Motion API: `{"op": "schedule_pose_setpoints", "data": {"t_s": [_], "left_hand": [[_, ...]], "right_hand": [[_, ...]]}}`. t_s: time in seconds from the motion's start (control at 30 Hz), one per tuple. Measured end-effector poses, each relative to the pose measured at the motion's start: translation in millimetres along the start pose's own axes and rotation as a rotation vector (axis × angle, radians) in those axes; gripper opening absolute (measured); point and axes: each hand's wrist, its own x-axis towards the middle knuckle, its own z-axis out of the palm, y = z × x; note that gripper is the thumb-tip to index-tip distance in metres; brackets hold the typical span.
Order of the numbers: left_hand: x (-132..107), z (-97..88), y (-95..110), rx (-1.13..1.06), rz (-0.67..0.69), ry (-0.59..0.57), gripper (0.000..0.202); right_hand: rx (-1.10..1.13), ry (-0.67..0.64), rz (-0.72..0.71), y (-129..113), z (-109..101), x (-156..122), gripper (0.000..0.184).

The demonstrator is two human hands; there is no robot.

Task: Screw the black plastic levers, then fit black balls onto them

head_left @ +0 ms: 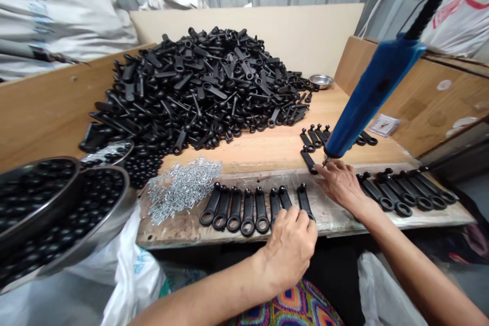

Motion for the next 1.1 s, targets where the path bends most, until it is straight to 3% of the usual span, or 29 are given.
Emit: {"op": "schedule_pose_setpoints", "data": {"t_s": [0.13, 0.27, 0.47, 0.77, 0.9, 1.0, 1.1], "left_hand": [[14, 11.1, 4, 0.044, -0.013, 0.006, 0.016], [17, 15.5, 4, 0.047, -0.032, 0.015, 0.017], [14, 16.4, 3, 0.024, -0.062, -0.031, 0.014], [14, 22.9, -2, 0.0, -0.123, 0.042, 0.02], [13, 20.1, -2, -0.013, -0.137, 0.023, 0.023], [12, 15.8, 0, -0.035, -0.135, 0.041, 0.022], [12, 16.3, 3, -0.043, -0.079, 0.125, 0.02]], "right_hand": [[0.001, -0.036, -0.011, -4, 5, 12, 0.025], [0.018, -0.039, -0.023, -3, 6, 4, 0.018], [0.065, 0.01, -0.081, -10, 0, -32, 0.013], [0.282, 0.133, -0.146, -33, -7, -95, 0.014], [0.358, 0.191, -0.156, -10, -12, -107, 0.015], [0.271, 0.251, -0.032, 22, -11, -114, 0.016], [0.129, 0.19, 0.068, 48, -4, -119, 0.018]]}}
